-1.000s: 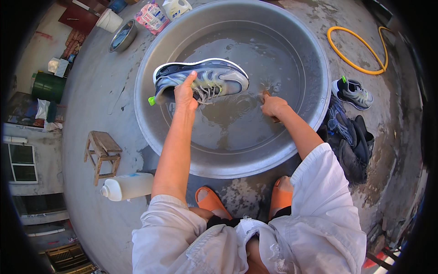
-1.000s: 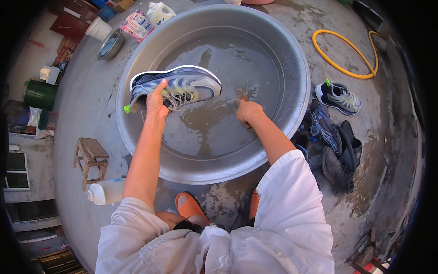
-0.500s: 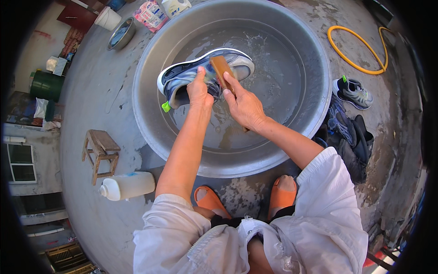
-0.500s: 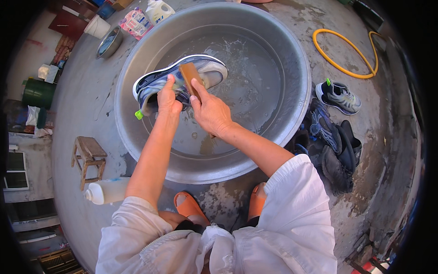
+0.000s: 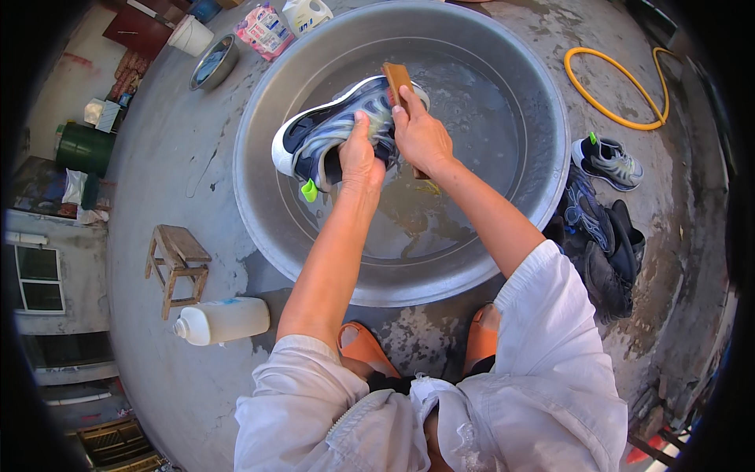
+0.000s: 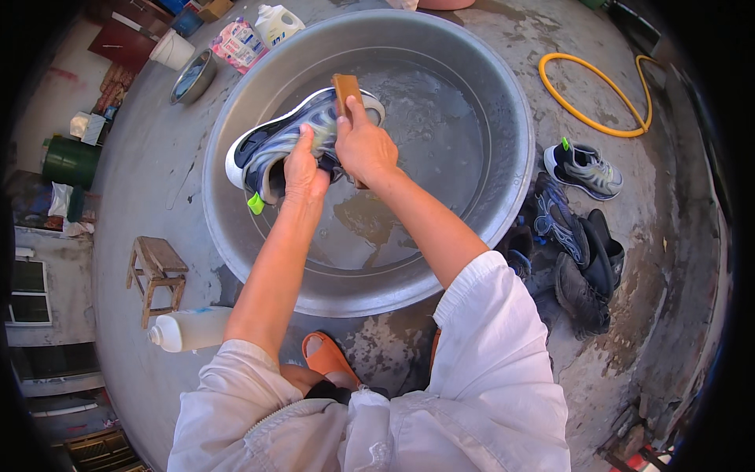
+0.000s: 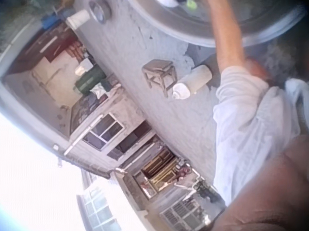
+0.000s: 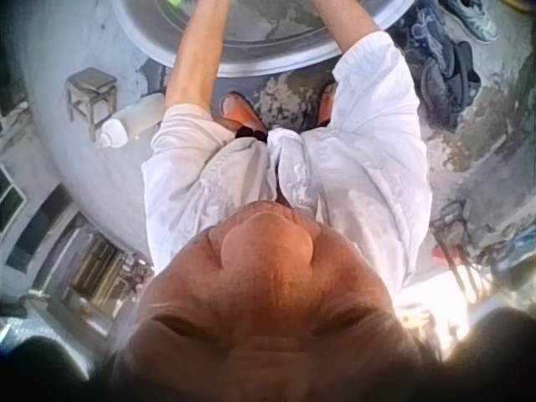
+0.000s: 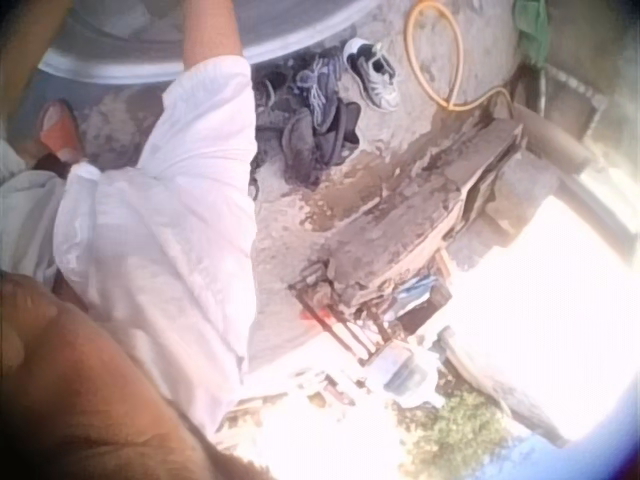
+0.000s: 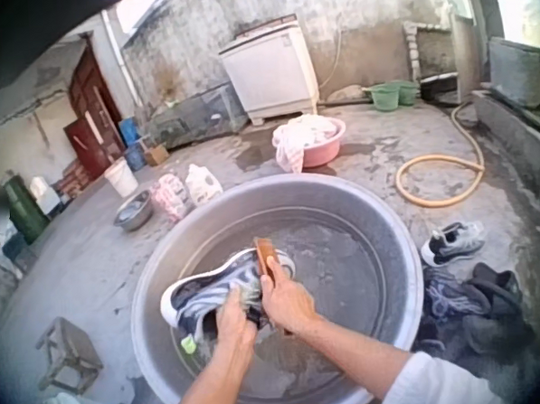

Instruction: The person scrubs the mesh and rubber parts of a sneaker with a wooden brush inside a large water-filled basin. They rotate the shoe to clean all sides and rinse it frequently in the soapy water.

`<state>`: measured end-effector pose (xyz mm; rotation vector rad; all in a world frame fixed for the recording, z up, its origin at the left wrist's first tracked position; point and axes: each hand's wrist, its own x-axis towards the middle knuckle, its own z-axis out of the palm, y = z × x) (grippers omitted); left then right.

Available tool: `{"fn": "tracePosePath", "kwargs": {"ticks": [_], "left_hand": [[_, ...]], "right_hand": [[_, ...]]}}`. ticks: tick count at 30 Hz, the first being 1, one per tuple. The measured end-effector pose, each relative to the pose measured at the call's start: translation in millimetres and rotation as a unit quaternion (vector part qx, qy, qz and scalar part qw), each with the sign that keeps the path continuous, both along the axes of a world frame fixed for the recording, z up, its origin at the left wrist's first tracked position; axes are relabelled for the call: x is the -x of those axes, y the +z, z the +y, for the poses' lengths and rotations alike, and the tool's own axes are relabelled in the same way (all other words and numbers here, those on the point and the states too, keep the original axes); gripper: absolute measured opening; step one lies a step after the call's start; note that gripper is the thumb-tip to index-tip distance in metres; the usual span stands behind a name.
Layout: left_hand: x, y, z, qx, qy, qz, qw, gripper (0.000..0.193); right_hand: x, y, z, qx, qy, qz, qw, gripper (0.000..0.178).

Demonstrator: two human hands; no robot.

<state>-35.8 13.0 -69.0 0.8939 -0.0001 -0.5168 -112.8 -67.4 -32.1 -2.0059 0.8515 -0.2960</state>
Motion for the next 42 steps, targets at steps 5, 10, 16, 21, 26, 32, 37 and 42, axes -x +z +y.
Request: {"fn": "tracePosePath", "kwargs": {"ticks": [5, 10, 16, 21, 26, 32, 37, 42], "left_hand": [[-9, 12, 9, -0.002, 0.009, -0.050, 0.999, 0.034], [-13, 9, 12, 0.010, -0.026, -0.014, 1.000, 0.035], [10, 16, -3, -0.004, -0.030, -0.055, 0.998, 0.035], [-9, 8, 10, -0.023, -0.068, 0.007, 0.997, 0.030], [14, 2, -10, -0.019, -0.031, -0.016, 0.999, 0.032], [-15, 0, 14, -0.039, -0.069, 0.013, 0.997, 0.029], [-1, 2, 7, -0.012, -0.054, -0.025, 0.998, 0.037], [-15, 7, 13, -0.022, -0.066, -0.072, 0.995, 0.030]], "right_hand": [[18, -3, 24, 0.000, 0.065, -0.068, 0.996, 0.048], [19, -7, 12, 0.009, 0.076, -0.044, 0.996, 0.049], [14, -9, -6, -0.016, 0.012, -0.046, 0.999, 0.049], [32, -3, 20, 0.025, 0.131, -0.045, 0.990, 0.047], [2, -10, -18, 0.045, -0.019, -0.022, 0.999, 0.045], [30, -21, 29, 0.073, 0.131, -0.083, 0.985, 0.046], [13, -9, -25, -0.003, 0.012, -0.003, 1.000, 0.047], [30, -30, 4, 0.081, 0.056, -0.080, 0.992, 0.047]]}}
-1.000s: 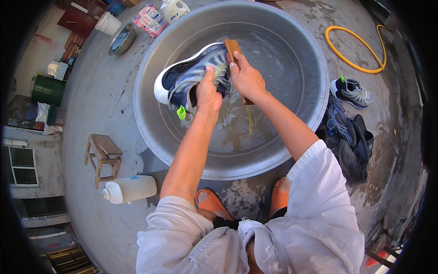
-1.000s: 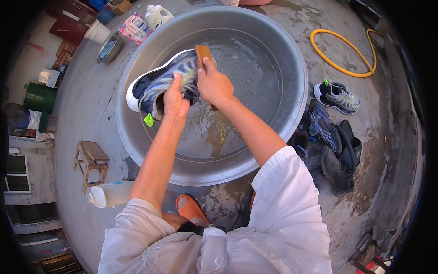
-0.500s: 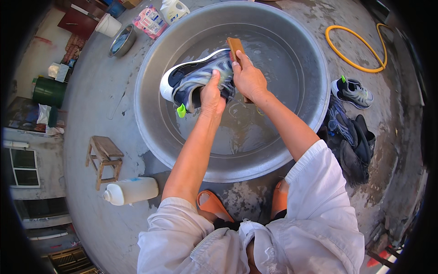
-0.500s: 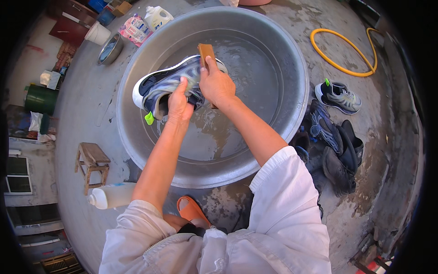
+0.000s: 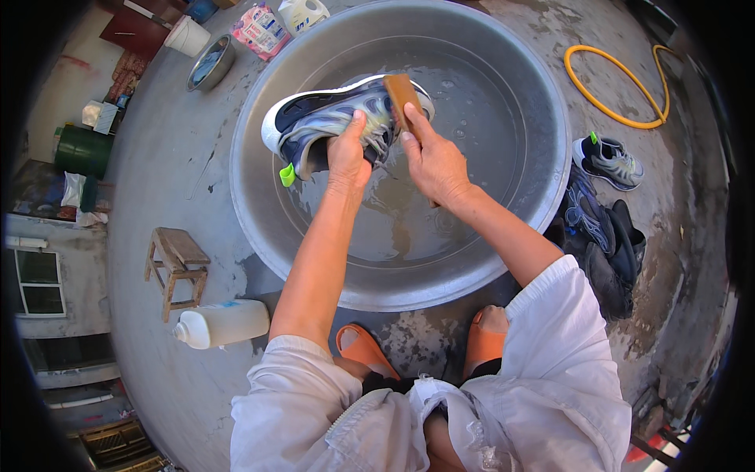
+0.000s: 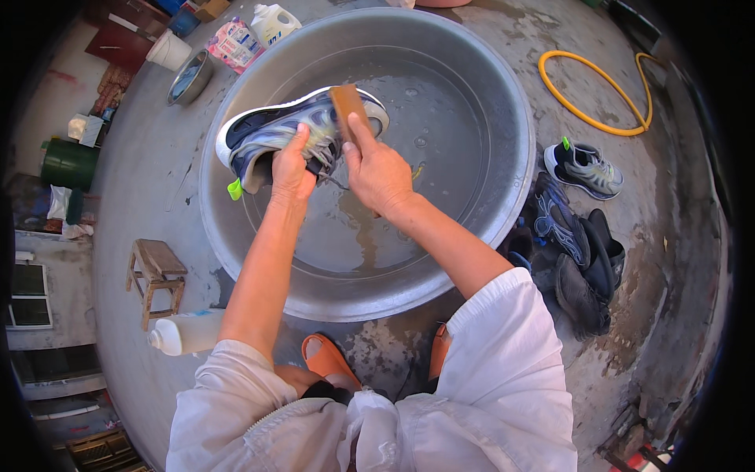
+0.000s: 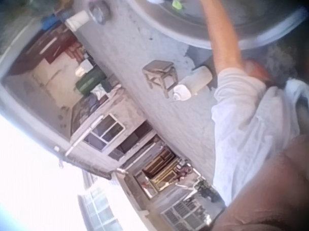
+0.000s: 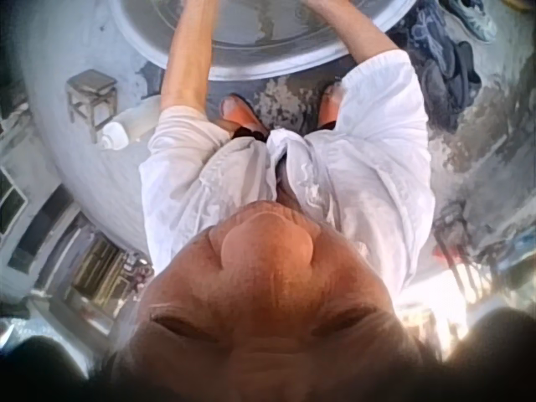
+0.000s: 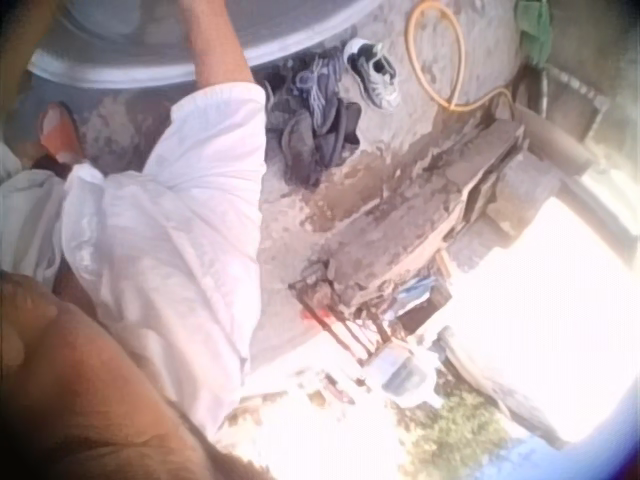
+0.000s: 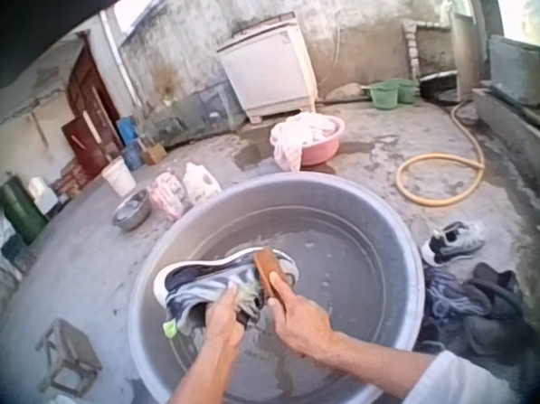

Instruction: The person scrubs the mesh and rubber parts of a sneaker with a wooden brush inside a large water-filled basin. They rotate the shoe to clean all sides and rinse it frequently in the soapy water.

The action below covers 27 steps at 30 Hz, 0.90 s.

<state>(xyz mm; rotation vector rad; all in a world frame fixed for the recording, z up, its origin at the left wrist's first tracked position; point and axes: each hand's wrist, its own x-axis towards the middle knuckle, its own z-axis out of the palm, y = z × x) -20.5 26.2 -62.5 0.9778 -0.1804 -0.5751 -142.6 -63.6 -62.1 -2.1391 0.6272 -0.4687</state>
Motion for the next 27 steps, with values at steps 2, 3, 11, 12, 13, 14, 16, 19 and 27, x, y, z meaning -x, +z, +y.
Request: {"fn": "tracePosePath", "kwargs": {"ticks": [2, 3, 11, 12, 13, 14, 16, 19, 27], "left_hand": [[3, 3, 4, -0.026, 0.027, 0.025, 0.999, 0.029], [4, 4, 6, -0.022, 0.023, 0.031, 0.999, 0.030], [1, 10, 5, -0.049, -0.003, -0.066, 0.997, 0.035], [-6, 13, 8, -0.054, 0.003, -0.038, 0.998, 0.032], [-8, 13, 11, -0.079, 0.030, -0.037, 0.996, 0.030], [-13, 9, 15, -0.079, 0.053, -0.039, 0.995, 0.030], [-25, 5, 26, -0.090, 0.068, -0.023, 0.993, 0.030], [-30, 8, 35, -0.106, 0.034, 0.007, 0.994, 0.032], [-33, 13, 50, -0.070, 0.006, -0.028, 0.997, 0.032]], "right_hand": [[13, -5, 20, 0.008, 0.056, -0.008, 0.998, 0.048], [15, -5, 22, 0.010, 0.066, -0.001, 0.998, 0.048], [7, -10, -44, -0.022, -0.074, 0.089, 0.993, 0.047], [12, -14, -43, -0.020, -0.077, 0.077, 0.994, 0.047], [20, -18, -44, -0.028, -0.066, 0.065, 0.995, 0.047], [27, -19, -48, -0.035, -0.053, 0.048, 0.997, 0.047], [37, -20, -46, -0.017, 0.004, 0.004, 1.000, 0.047], [57, -28, -37, 0.042, 0.103, -0.032, 0.993, 0.048], [25, -3, -26, 0.154, 0.158, 0.004, 0.975, 0.044]]}}
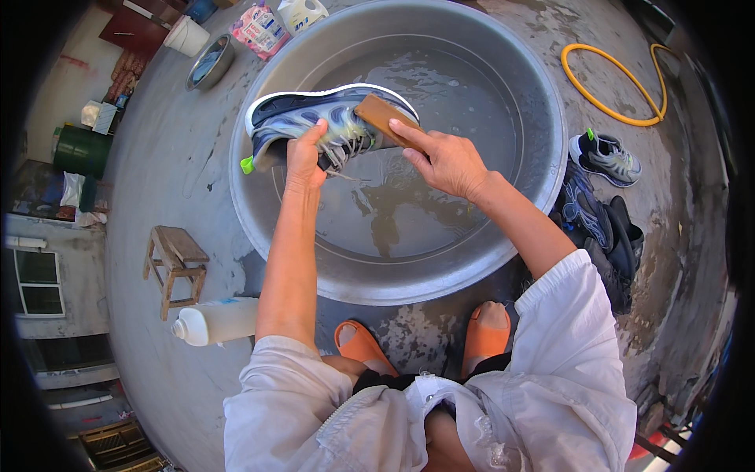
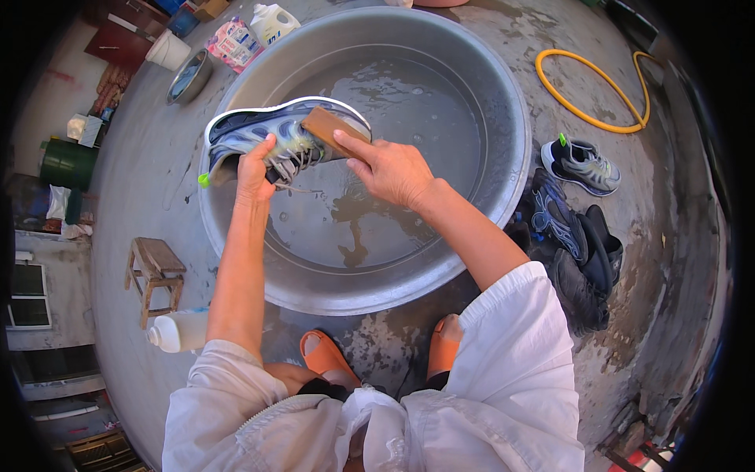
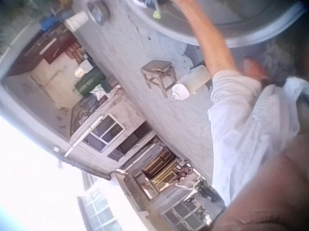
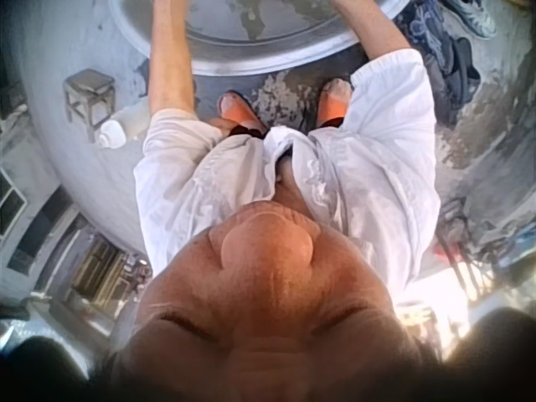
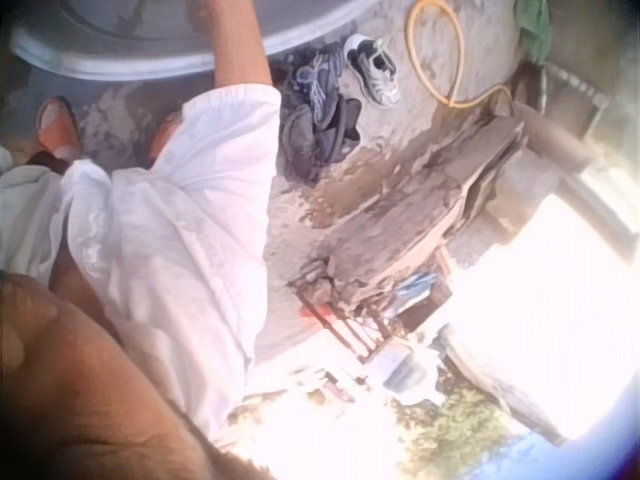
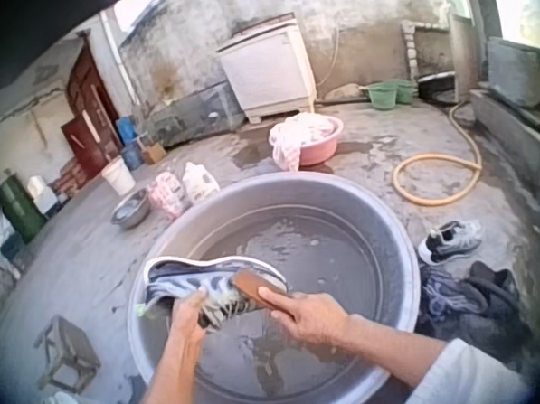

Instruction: The person scrubs the mesh and rubber parts of a sneaker with a wooden brush inside a large water-filled basin. They rotate the shoe to clean all sides and rinse it frequently in the soapy water.

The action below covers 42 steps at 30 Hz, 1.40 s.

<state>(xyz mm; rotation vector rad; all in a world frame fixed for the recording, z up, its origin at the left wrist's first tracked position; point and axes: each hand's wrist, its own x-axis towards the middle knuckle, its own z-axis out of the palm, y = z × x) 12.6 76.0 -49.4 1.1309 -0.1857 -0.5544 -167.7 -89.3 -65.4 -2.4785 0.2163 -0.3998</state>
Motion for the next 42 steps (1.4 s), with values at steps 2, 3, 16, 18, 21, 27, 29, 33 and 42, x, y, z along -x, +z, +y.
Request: {"fn": "tracePosePath", "kwargs": {"ticks": [2, 3, 16, 18, 21, 27, 29, 33, 42], "left_hand": [[-10, 6, 5, -0.015, 0.029, 0.007, 0.999, 0.032], [-11, 7, 6, -0.021, 0.047, 0.005, 0.999, 0.032], [4, 17, -8, -0.043, -0.004, 0.009, 0.999, 0.022], [4, 17, -2, -0.062, -0.033, 0.037, 0.997, 0.027], [21, 4, -20, -0.049, -0.054, -0.001, 0.997, 0.031], [10, 17, -11, -0.037, -0.054, -0.007, 0.998, 0.031], [7, 15, -7, -0.051, -0.056, -0.002, 0.997, 0.032], [23, 4, -19, -0.045, -0.081, 0.000, 0.996, 0.033], [10, 19, -6, -0.055, -0.047, 0.027, 0.997, 0.031]], "right_hand": [[-10, 11, 1, 0.009, 0.008, -0.015, 1.000, 0.044], [-14, 16, 3, 0.000, 0.005, -0.008, 1.000, 0.043], [22, -16, -31, -0.023, 0.003, -0.067, 0.997, 0.044], [21, -10, -24, -0.026, 0.010, -0.033, 0.999, 0.044], [-8, 18, 0, 0.031, 0.032, -0.022, 0.999, 0.044], [8, 18, -21, 0.031, 0.015, 0.013, 0.999, 0.047], [26, 3, -26, 0.023, 0.028, -0.019, 0.999, 0.048], [-1, 11, -11, 0.016, 0.022, -0.027, 0.999, 0.045], [44, -6, -26, 0.026, 0.012, 0.014, 1.000, 0.046]]}}
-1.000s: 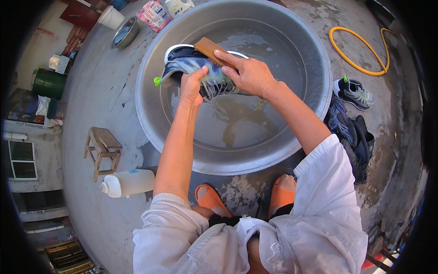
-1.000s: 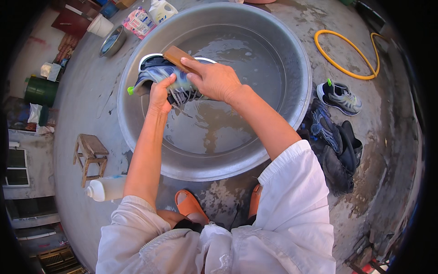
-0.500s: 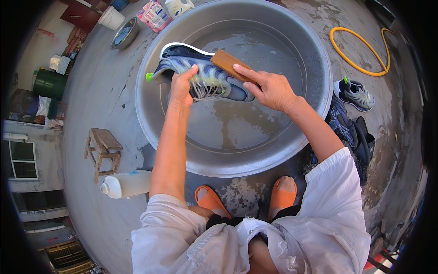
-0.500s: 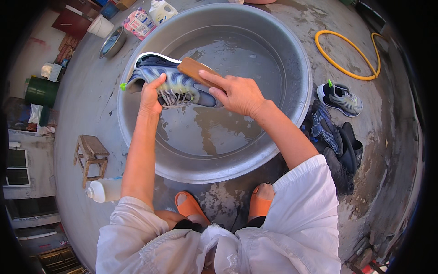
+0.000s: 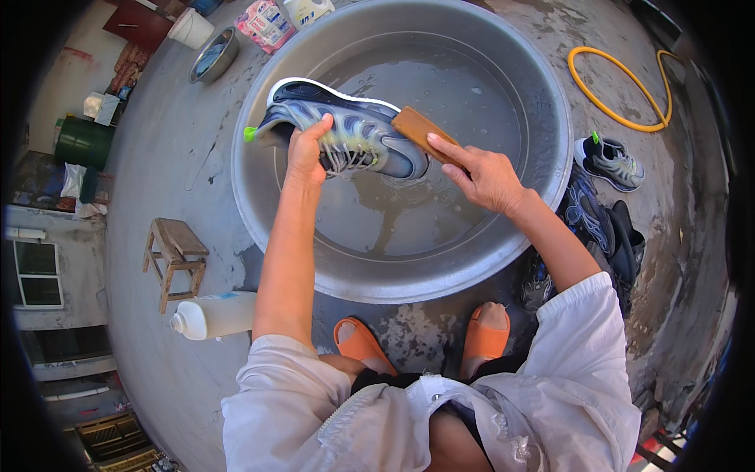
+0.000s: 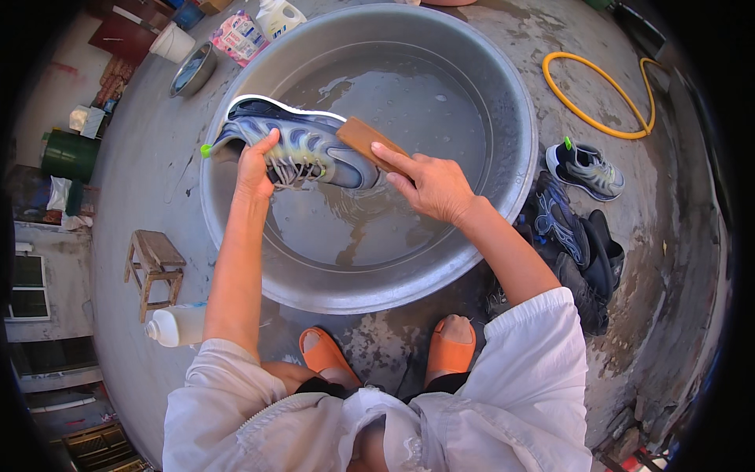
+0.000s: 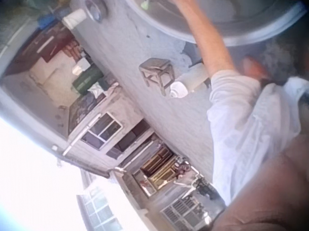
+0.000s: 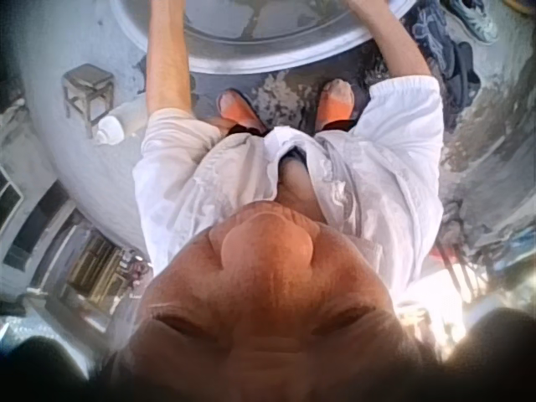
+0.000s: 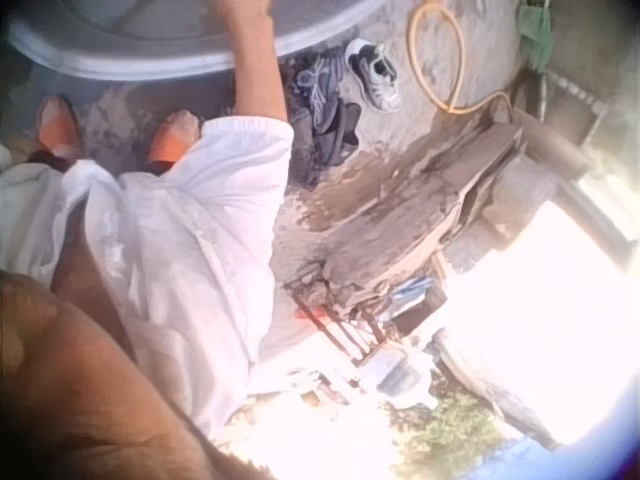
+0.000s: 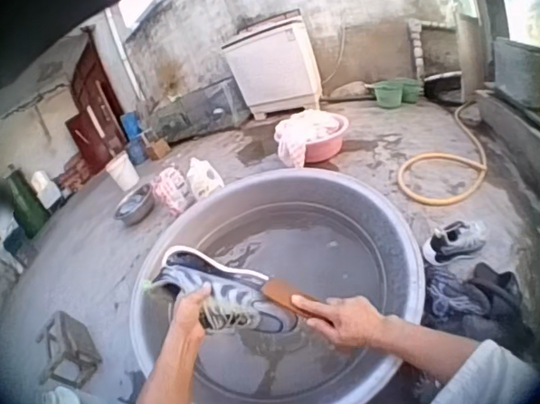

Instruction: The person scrubs the mesh and rubber parts of a sneaker with a wooden brush inside a large water-filled basin. They rotate the shoe to clean all sides and rinse it frequently in the soapy water.

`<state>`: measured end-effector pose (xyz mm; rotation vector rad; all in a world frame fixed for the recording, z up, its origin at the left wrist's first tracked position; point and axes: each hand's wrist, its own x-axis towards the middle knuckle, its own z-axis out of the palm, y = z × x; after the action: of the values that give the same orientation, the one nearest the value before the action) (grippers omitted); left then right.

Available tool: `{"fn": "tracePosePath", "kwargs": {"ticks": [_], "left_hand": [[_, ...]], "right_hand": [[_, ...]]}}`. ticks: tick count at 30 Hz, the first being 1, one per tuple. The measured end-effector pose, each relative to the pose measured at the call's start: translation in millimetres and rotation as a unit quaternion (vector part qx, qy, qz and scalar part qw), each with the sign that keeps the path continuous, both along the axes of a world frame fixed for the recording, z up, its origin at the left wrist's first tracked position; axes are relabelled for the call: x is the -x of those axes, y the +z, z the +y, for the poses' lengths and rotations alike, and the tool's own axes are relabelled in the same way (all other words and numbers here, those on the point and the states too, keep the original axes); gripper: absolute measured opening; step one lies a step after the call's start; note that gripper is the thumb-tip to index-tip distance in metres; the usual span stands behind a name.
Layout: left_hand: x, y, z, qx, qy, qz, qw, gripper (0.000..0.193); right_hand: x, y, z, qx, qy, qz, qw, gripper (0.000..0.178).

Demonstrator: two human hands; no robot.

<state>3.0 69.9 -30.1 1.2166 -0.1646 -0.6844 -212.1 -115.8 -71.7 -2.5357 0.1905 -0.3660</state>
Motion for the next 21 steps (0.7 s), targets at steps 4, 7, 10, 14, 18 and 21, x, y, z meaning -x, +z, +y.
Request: {"fn": "tracePosePath", "kwargs": {"ticks": [4, 7, 10, 14, 18, 21], "left_hand": [[12, -19, -11, 0.017, -0.011, 0.008, 1.000, 0.031], [8, -14, -12, 0.012, -0.009, 0.008, 1.000, 0.029], [-2, -1, 1, -0.006, 0.012, -0.027, 1.000, 0.028], [1, -7, 5, 0.012, -0.009, 0.004, 1.000, 0.030], [8, -22, -11, 0.027, 0.000, 0.006, 1.000, 0.029], [8, -13, -8, 0.025, 0.014, 0.000, 1.000, 0.028]], "right_hand": [[-47, 13, 21, 0.035, 0.013, -0.056, 0.998, 0.047], [-65, 25, 22, 0.036, 0.012, -0.054, 0.998, 0.051], [-25, 19, 12, 0.021, 0.008, 0.031, 0.999, 0.050], [-17, 10, 17, 0.012, 0.002, 0.050, 0.999, 0.048], [-67, 26, 24, 0.023, -0.007, -0.018, 1.000, 0.047], [-72, 20, 15, 0.025, -0.064, -0.014, 0.998, 0.044]]}}
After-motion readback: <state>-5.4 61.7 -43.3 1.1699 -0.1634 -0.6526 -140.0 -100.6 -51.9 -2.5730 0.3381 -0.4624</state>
